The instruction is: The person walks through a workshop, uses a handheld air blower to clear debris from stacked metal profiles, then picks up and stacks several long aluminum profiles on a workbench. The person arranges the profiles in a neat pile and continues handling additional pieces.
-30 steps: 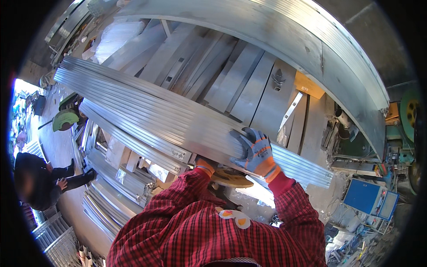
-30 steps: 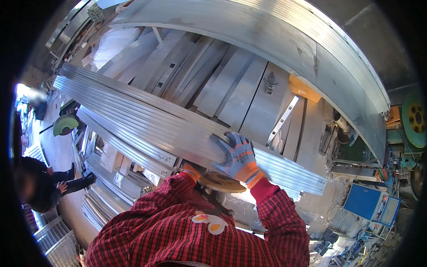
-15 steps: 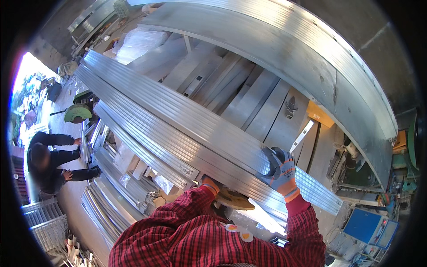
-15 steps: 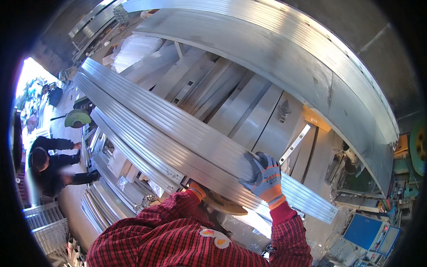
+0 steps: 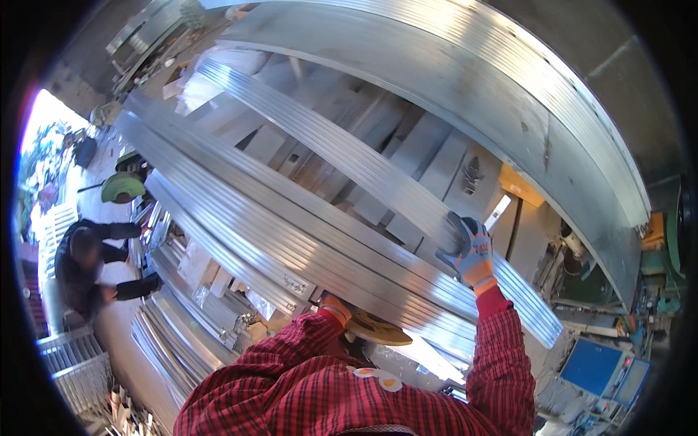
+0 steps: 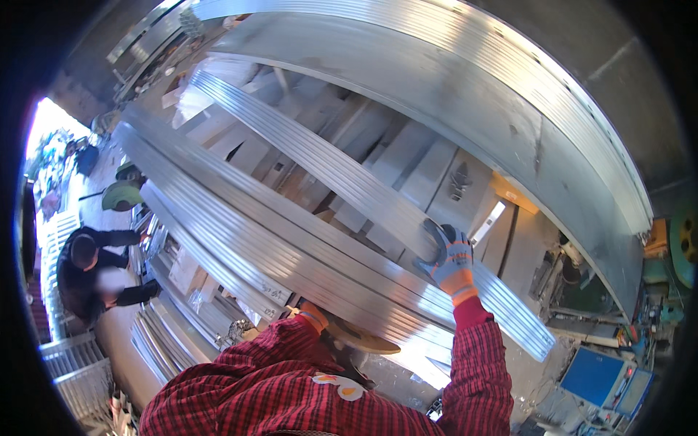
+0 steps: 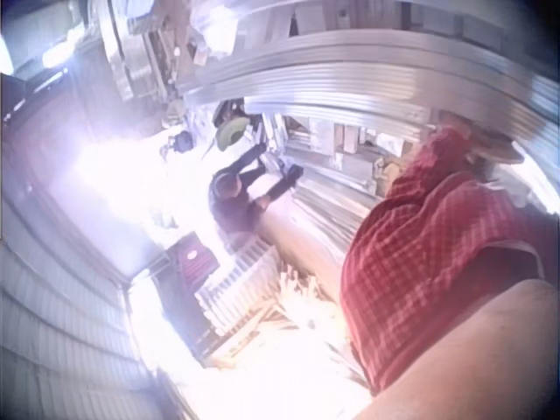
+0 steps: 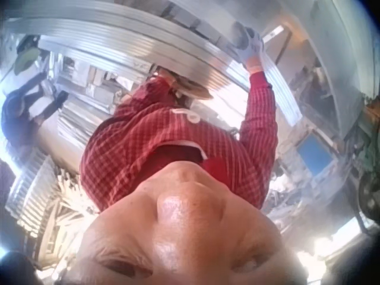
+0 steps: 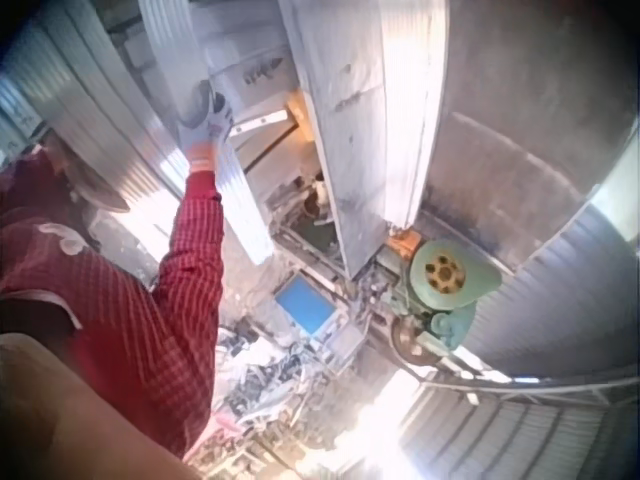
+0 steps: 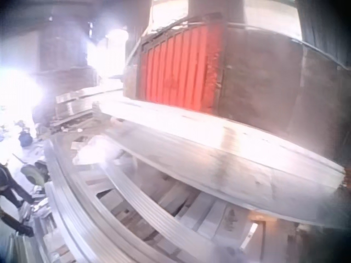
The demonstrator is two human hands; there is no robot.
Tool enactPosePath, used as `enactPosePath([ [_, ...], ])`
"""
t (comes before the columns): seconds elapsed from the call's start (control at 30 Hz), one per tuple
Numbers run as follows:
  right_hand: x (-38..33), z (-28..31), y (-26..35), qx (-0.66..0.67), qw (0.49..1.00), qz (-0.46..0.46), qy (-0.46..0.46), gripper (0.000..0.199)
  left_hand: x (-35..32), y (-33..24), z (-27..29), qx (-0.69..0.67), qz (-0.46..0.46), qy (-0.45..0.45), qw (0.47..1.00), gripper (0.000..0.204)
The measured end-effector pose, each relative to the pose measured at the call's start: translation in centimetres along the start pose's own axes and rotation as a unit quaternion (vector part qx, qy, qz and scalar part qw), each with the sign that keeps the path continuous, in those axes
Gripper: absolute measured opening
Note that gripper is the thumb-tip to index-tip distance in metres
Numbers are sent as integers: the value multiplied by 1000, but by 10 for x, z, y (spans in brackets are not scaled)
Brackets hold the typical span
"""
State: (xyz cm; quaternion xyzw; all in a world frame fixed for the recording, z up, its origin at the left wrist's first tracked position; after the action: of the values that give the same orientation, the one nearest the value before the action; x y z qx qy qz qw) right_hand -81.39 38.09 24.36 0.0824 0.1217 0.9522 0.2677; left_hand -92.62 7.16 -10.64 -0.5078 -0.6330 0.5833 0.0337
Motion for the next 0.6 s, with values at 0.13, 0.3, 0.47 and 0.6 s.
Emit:
enactPosePath([
  [0.13,18,-39,-36,-164,971,-59,162,75,16,32,32,95,-105,25,990,46],
  [0.3,28,-43,-92,-102,980,-110,129,91,-4,-16,9,210,-95,45,972,44],
  [0.47,72,-46,-138,-58,989,-104,88,102,-18,-56,-2,403,-137,22,905,43],
  [0.6,92,-55,-179,-101,987,-102,78,105,-26,-77,-18,513,-170,22,841,43],
])
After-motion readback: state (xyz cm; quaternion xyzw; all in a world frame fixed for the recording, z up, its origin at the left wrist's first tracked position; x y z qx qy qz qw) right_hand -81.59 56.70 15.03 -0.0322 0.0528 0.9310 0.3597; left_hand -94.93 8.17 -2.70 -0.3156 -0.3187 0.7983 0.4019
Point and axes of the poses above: each hand's wrist, its own x-axis towards the middle knuckle, its own z-axis out of the back of the hand, y = z × x, the point moved 9 cm from there along x, towards the middle knuckle, and after that the axes turned 6 degrees about z, right-handed, at the moved point
